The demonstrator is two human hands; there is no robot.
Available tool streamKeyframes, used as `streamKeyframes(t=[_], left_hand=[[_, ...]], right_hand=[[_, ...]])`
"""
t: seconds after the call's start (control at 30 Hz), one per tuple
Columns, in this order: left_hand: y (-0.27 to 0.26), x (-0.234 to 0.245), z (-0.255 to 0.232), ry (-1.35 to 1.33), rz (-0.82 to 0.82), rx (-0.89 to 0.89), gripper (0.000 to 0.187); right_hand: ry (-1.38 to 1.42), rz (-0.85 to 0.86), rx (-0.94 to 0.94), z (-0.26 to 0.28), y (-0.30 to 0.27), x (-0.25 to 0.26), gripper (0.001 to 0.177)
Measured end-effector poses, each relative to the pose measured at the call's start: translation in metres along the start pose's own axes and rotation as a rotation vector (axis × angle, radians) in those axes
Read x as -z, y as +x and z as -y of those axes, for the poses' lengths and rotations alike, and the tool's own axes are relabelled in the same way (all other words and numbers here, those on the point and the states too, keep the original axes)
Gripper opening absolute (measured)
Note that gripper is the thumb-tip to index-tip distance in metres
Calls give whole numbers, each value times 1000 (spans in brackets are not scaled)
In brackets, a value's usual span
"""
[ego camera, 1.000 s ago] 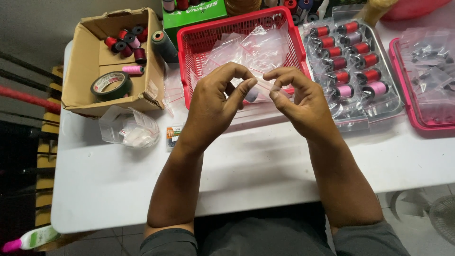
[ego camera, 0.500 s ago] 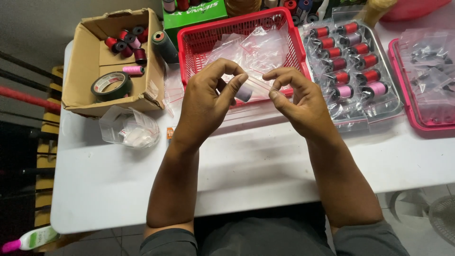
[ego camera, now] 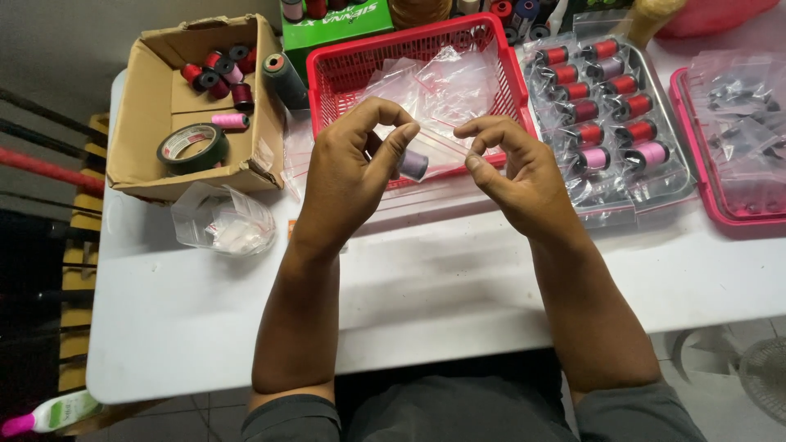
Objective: Packaging small spools of fishing line or thread into individual plastic bags.
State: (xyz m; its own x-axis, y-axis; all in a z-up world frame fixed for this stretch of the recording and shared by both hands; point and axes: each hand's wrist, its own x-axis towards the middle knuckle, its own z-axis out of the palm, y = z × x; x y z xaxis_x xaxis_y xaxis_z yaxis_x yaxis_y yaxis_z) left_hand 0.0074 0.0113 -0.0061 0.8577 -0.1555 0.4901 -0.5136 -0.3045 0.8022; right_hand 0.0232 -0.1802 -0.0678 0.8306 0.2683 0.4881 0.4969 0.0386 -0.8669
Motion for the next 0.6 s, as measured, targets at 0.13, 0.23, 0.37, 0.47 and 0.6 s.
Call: streamKeyframes(t=[0.13,0.23,0.37,0.47,0.6], left_hand=[[0,1,1,-8,-2,4,9],[0,3,1,-8,-3,3,9],[0,4,4,-6,-5,6,10],[0,5,3,2,-6,3,9],[0,6,4,-7,-8,0,9]], right_hand=[[0,1,2,0,0,0,6],[-2,2,5,0,0,0,6],[5,2,4,0,0,0,5],[11,8,2,1,1,-1,5],[3,8,-1,0,1,0,6]])
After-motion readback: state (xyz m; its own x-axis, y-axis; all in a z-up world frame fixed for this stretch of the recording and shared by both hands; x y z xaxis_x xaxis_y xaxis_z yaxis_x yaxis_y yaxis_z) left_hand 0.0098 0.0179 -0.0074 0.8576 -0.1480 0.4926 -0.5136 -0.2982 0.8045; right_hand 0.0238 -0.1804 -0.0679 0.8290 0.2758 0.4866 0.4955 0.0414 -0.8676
